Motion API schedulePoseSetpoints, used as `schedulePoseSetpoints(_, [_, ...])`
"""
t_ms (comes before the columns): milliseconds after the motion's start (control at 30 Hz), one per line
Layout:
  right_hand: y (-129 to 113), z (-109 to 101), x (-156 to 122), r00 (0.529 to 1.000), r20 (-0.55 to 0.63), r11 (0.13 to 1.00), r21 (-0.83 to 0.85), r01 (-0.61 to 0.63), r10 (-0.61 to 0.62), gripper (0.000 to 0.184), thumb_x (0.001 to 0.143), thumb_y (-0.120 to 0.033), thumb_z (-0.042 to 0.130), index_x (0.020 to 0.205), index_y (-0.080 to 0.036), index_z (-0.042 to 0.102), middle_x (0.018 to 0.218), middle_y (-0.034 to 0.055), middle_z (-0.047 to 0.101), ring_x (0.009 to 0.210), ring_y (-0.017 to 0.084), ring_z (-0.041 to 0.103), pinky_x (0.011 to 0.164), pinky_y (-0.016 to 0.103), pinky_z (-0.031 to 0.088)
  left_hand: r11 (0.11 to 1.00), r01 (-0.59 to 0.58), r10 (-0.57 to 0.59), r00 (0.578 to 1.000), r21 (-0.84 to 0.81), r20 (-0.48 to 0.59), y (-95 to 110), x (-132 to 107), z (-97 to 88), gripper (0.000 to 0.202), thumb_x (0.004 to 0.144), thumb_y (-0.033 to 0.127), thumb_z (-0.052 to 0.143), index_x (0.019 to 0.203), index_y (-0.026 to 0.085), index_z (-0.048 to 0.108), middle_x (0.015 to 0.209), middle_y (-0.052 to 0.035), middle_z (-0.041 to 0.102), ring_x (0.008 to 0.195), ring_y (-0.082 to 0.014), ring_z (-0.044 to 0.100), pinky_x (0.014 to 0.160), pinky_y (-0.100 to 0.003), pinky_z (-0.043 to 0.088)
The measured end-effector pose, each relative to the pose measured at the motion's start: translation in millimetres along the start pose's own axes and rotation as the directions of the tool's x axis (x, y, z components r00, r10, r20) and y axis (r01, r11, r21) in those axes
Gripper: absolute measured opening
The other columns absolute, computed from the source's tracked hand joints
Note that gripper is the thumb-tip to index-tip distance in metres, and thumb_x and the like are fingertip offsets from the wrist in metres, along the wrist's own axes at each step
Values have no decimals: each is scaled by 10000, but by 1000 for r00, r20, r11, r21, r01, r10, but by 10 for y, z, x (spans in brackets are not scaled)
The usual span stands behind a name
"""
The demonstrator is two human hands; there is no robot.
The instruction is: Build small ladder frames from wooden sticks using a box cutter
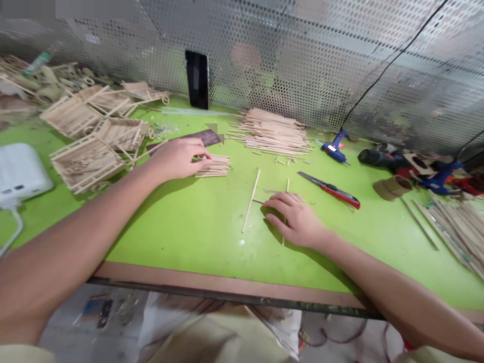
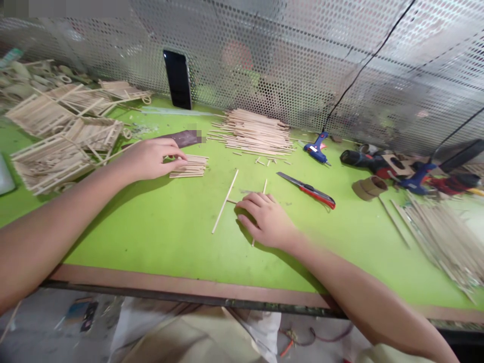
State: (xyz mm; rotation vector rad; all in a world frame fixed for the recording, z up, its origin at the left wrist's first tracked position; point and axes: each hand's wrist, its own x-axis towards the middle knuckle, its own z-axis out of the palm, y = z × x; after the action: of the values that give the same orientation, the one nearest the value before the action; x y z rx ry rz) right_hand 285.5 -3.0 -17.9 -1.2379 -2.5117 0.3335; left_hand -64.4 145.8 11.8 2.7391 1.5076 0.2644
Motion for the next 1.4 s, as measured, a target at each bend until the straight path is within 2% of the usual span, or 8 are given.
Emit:
schedulePoseSetpoints(233, [-1,7,3,1000,-9,1000,3,-4,4,326,1117,-363,484,1253,-197,728,1223,147,740,1138,312,694,984,495,545,999,-36,36,999,8,-25,33,-15,17,542,1019,551,408,1158,245,832,1226,-72,767,1091,-275,735,950,-370,553])
schedulePoseSetpoints(433, [-9,-5,-3,1000,-4,1000,-3,10,-10,323,1125,-360,477,1247,-204,733,1202,141,743,1136,311,694,965,498,550,984,-174,170,983,-42,-74,119,-15,89,513,1058,504,421,1159,236,847,1164,-98,799,1050,-274,734,999,-407,548])
schedulePoseSetpoints(633, [-5,7,0,1000,-21,1000,-1,9,-9,323,1118,-357,484,1259,-210,735,1211,148,749,1143,314,702,975,516,564,932,-352,343,933,-82,-110,286,-74,139,399,1082,409,483,1104,238,843,1277,-99,808,1139,-292,747,1072,-488,539])
schedulePoseSetpoints(900, [109,-217,99,986,-167,996,-90,2,-17,354,1125,-392,480,1253,-193,743,1191,147,763,1146,313,713,1026,533,578,847,-523,489,835,-93,-252,526,-132,237,356,1083,358,513,1005,218,831,986,-77,840,1004,-271,762,1114,-499,547])
schedulePoseSetpoints(1000, [292,-456,290,984,-179,973,-227,-28,-13,353,1100,-395,495,1233,-192,751,1185,148,761,1134,327,707,1029,536,567,846,-525,488,833,-96,-260,516,-132,255,343,1076,340,519,998,209,826,971,-77,840,993,-269,761,1104,-491,546])
schedulePoseSetpoints(1167, [648,-740,904,996,-46,909,-408,-87,75,364,1063,-329,474,1158,-165,785,1198,177,771,1115,350,698,1007,500,546,840,-532,494,832,-109,-253,468,-130,246,362,1079,347,513,991,186,825,971,-84,843,984,-277,757,1039,-476,560])
schedulePoseSetpoints(1267, [767,-737,1299,979,46,845,-514,-148,199,380,1044,-262,462,1203,-157,790,1242,170,777,1105,327,708,957,440,549,823,-556,515,816,-116,-261,488,-140,236,376,1083,351,505,991,185,830,956,-92,840,987,-283,750,1039,-483,560])
schedulePoseSetpoints(1400, [802,-589,1708,974,101,824,-556,-112,201,359,1026,-277,518,1230,-179,797,1270,157,778,1131,331,699,919,411,536,820,-561,520,814,-113,-259,526,-158,227,362,1082,337,508,985,206,831,919,-76,832,937,-262,736,1042,-466,559])
